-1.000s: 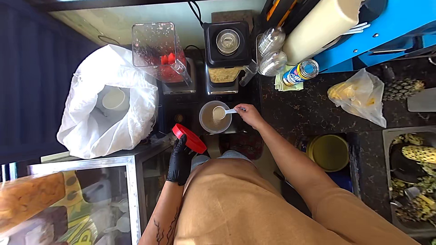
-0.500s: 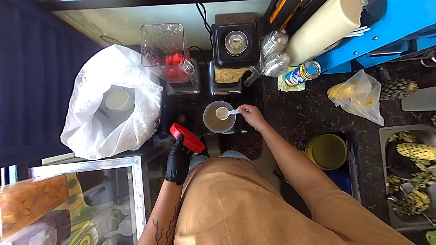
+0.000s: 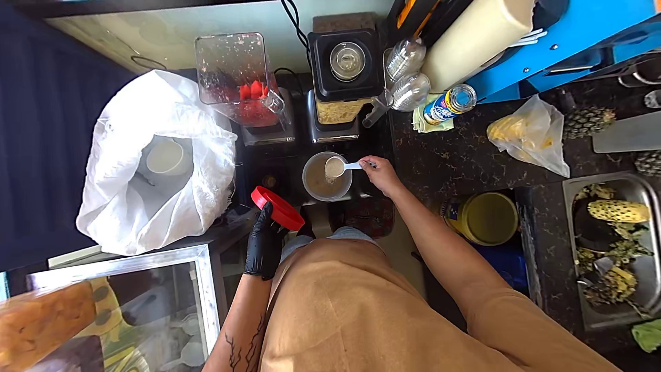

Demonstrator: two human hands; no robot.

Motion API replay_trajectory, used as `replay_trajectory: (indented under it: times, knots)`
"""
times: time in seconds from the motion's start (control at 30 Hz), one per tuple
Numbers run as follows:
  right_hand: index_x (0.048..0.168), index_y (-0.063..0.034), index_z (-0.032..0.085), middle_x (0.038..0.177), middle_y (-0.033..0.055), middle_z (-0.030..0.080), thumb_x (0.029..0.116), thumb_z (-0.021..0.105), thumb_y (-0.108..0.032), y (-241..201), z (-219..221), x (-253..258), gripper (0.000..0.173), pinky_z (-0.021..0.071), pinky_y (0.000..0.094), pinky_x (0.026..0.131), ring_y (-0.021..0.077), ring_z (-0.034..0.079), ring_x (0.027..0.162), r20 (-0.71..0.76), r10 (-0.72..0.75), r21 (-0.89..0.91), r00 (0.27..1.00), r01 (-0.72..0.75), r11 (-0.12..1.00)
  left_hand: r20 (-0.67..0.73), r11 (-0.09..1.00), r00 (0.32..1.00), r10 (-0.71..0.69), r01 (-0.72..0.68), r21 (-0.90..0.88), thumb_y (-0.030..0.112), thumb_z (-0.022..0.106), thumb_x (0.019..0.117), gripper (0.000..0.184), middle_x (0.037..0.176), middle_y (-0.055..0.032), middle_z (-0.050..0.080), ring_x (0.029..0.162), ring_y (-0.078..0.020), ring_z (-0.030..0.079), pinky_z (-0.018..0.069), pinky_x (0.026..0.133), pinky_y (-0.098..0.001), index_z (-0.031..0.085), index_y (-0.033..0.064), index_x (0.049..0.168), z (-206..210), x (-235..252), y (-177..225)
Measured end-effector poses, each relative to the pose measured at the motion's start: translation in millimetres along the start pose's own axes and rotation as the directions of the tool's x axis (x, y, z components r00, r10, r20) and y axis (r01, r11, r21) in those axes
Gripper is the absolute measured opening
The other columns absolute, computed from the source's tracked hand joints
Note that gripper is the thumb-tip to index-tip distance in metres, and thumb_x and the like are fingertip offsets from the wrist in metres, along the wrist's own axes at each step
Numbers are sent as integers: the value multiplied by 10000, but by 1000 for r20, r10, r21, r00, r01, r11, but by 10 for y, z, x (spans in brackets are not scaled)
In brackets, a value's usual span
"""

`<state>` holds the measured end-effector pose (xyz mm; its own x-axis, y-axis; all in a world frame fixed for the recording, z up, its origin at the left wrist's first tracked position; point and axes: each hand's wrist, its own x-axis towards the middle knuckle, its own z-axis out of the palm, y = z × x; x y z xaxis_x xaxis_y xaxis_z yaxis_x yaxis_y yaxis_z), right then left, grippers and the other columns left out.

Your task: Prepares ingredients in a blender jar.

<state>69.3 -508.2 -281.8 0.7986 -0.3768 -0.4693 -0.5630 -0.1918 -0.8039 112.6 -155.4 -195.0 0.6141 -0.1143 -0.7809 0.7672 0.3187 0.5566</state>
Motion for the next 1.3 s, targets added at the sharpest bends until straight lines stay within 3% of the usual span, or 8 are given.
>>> replay_trajectory:
  times: [0.27,0.53,0.63,0.77,0.93,1.13,1.23,1.3]
  knots:
    - [1189,-91,646,678,-43,429,1076,549,-237,-148,96,-141,209,342,191,460,38,359,488,219,231,440,948,-308,844,-18,1000,1000,-2,1,-27,367,495,1070,477,1333,-160,624,1174,-315,644,554,950,-517,441,131,1481,-24,8,86]
    - [1110,-88,660,626,-56,457,1068,531,-180,-2093,241,-331,164,374,196,449,32,383,464,72,-163,484,984,109,868,-114,1000,993,-5,3,-11,335,498,1065,364,1143,-122,684,1024,-248,686,584,855,-436,551,102,1340,-97,-111,371]
    - [1134,-33,695,689,4,529,1052,554,-197,-2735,418,-57,231,423,270,486,90,449,514,-104,-399,192,911,412,891,-32,998,999,17,-19,-63,369,530,1056,457,1257,-148,664,1132,-279,662,560,947,-481,508,101,1427,-312,-2,332]
    - [1157,-116,772,1068,76,756,1043,577,-235,-3038,783,479,255,584,399,938,173,719,1000,45,-707,-432,706,652,624,15,994,999,47,-45,-97,375,530,1056,469,1290,-157,656,1159,-298,655,559,956,-494,516,93,1431,-459,35,375]
    - [1196,-151,764,953,110,694,1054,547,-214,-2954,1029,713,267,591,437,811,262,696,884,241,-748,-656,619,672,345,17,992,999,41,-38,-118,343,515,1065,435,1252,-155,666,1103,-294,679,587,885,-498,491,98,1424,-570,-10,587]
    - [1176,-105,761,1042,74,755,1047,566,-226,-3023,1010,452,263,590,370,895,155,718,952,-106,-610,-426,786,518,742,103,998,994,24,-19,-53,314,618,1020,547,1366,-140,622,1195,-309,641,564,951,-506,438,198,1524,-645,181,624]
    - [1189,-23,720,734,56,630,1056,563,-221,-2940,859,150,286,522,313,510,131,563,543,-307,-390,25,868,416,909,155,999,987,33,-36,11,274,612,1026,514,1355,-149,622,1188,-303,642,566,958,-490,465,133,1498,-544,255,726]
    - [1239,-38,683,657,13,549,1068,548,-237,-2803,681,-225,296,459,283,445,108,477,474,-321,-238,268,917,329,906,175,999,984,26,-33,36,249,602,1031,492,1350,-155,621,1191,-300,635,554,971,-486,476,97,1483,-447,303,794]
